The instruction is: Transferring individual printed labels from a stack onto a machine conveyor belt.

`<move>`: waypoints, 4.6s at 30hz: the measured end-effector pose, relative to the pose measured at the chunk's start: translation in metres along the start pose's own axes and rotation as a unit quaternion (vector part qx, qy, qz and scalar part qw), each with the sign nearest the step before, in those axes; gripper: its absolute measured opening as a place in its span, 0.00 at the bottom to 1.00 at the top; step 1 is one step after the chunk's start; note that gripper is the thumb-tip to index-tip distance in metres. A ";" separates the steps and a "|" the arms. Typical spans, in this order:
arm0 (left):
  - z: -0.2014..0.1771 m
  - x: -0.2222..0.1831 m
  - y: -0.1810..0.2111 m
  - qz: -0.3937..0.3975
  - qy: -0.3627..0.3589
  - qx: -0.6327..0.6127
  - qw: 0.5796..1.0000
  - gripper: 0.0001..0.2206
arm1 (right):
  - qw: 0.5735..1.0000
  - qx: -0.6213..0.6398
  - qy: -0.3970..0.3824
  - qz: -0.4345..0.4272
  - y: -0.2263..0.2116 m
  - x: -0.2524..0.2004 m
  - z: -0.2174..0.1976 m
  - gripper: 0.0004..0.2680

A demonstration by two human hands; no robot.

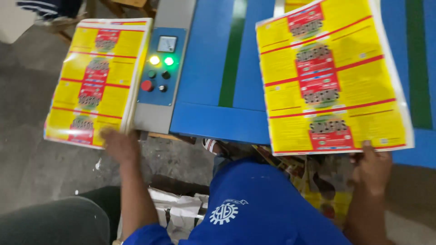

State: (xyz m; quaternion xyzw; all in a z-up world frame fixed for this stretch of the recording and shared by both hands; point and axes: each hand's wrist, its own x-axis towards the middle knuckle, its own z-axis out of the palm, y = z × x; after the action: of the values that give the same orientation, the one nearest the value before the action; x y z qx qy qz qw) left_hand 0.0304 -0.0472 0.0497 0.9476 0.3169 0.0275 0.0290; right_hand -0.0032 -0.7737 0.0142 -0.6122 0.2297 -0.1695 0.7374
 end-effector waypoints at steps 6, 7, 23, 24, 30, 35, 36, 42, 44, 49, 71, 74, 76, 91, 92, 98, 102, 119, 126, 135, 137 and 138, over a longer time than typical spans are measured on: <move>0.040 0.005 -0.107 0.086 0.054 0.014 0.995 0.39 | 0.996 -0.044 0.069 0.029 -0.010 -0.026 -0.043 0.06; 0.030 0.000 -0.107 0.109 0.048 0.033 0.992 0.37 | 0.996 -0.057 0.061 0.033 -0.001 -0.027 -0.051 0.06; -0.017 0.020 -0.093 0.150 -0.026 0.215 0.965 0.12 | 0.995 -0.090 -0.035 0.031 0.019 0.107 0.052 0.08; -0.022 0.021 -0.091 0.151 -0.024 0.215 0.965 0.12 | 0.995 -0.089 -0.034 0.029 0.018 0.118 0.056 0.08; -0.078 -0.009 -0.052 0.126 0.023 0.164 0.978 0.11 | 0.992 0.021 -0.060 0.106 0.008 0.113 0.064 0.10; -0.086 -0.035 0.039 0.363 0.123 -0.127 0.915 0.03 | 0.977 -0.102 -0.110 0.149 0.000 0.024 0.111 0.15; -0.083 -0.045 0.074 0.363 0.124 -0.127 0.915 0.03 | 0.978 -0.102 -0.110 0.147 -0.014 0.004 0.135 0.15; -0.047 -0.122 0.252 0.524 0.094 -0.274 0.801 0.05 | 0.884 -0.286 -0.334 0.156 -0.030 -0.078 0.224 0.17; -0.048 -0.152 0.297 0.541 0.113 -0.319 0.770 0.06 | 0.846 -0.198 -0.493 -0.042 0.008 -0.080 0.228 0.25; -0.061 -0.166 0.300 0.569 0.097 -0.299 0.759 0.10 | 0.919 -0.172 -0.354 -0.012 0.078 -0.042 0.179 0.08; 0.037 -0.010 -0.094 0.171 0.141 0.081 0.972 0.20 | 0.996 -0.045 0.023 0.069 0.003 -0.030 -0.059 0.06; -0.001 -0.015 -0.069 0.151 0.055 0.156 0.975 0.15 | 0.994 -0.056 0.021 0.092 0.004 -0.034 -0.040 0.06; 0.014 -0.005 -0.079 0.163 0.077 0.187 0.966 0.09 | 0.995 -0.059 0.002 0.077 0.016 -0.015 -0.027 0.06; -0.045 -0.023 -0.055 0.212 0.158 0.098 0.959 0.08 | 0.996 -0.003 -0.050 0.078 0.009 0.118 0.056 0.11; -0.059 -0.030 -0.041 0.218 0.193 0.047 0.956 0.04 | 0.995 -0.009 -0.039 0.089 0.010 0.113 0.058 0.12; -0.066 -0.064 0.095 0.382 0.137 -0.237 0.882 0.06 | 0.959 -0.185 -0.174 0.129 -0.014 -0.003 0.142 0.15; -0.059 -0.108 0.220 0.460 0.121 -0.309 0.824 0.05 | 0.896 -0.289 -0.321 0.099 -0.016 -0.061 0.208 0.15; -0.026 -0.047 0.122 0.324 0.193 -0.241 0.894 0.02 | 0.988 -0.030 -0.102 0.114 0.017 -0.023 0.081 0.04; -0.005 -0.006 -0.049 0.149 0.289 0.128 0.937 0.29 | 0.996 -0.042 -0.060 0.056 0.021 0.014 -0.050 0.01; 0.006 0.005 -0.086 0.167 0.062 0.203 0.963 0.08 | 0.996 -0.065 0.058 0.014 0.015 -0.027 -0.078 0.02; -0.010 0.006 -0.084 0.168 0.055 0.196 0.964 0.11 | 0.999 -0.041 0.026 0.000 0.032 -0.024 -0.075 0.03; -0.017 0.004 -0.080 0.174 0.056 0.194 0.964 0.11 | 0.999 -0.040 0.032 -0.002 0.015 -0.028 -0.052 0.03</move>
State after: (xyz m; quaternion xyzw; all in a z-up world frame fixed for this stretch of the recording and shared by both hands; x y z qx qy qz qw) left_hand -0.0154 0.0200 0.0613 0.9725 0.1474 0.0230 -0.1788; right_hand -0.0560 -0.7987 -0.0044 -0.6362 0.2583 -0.1809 0.7041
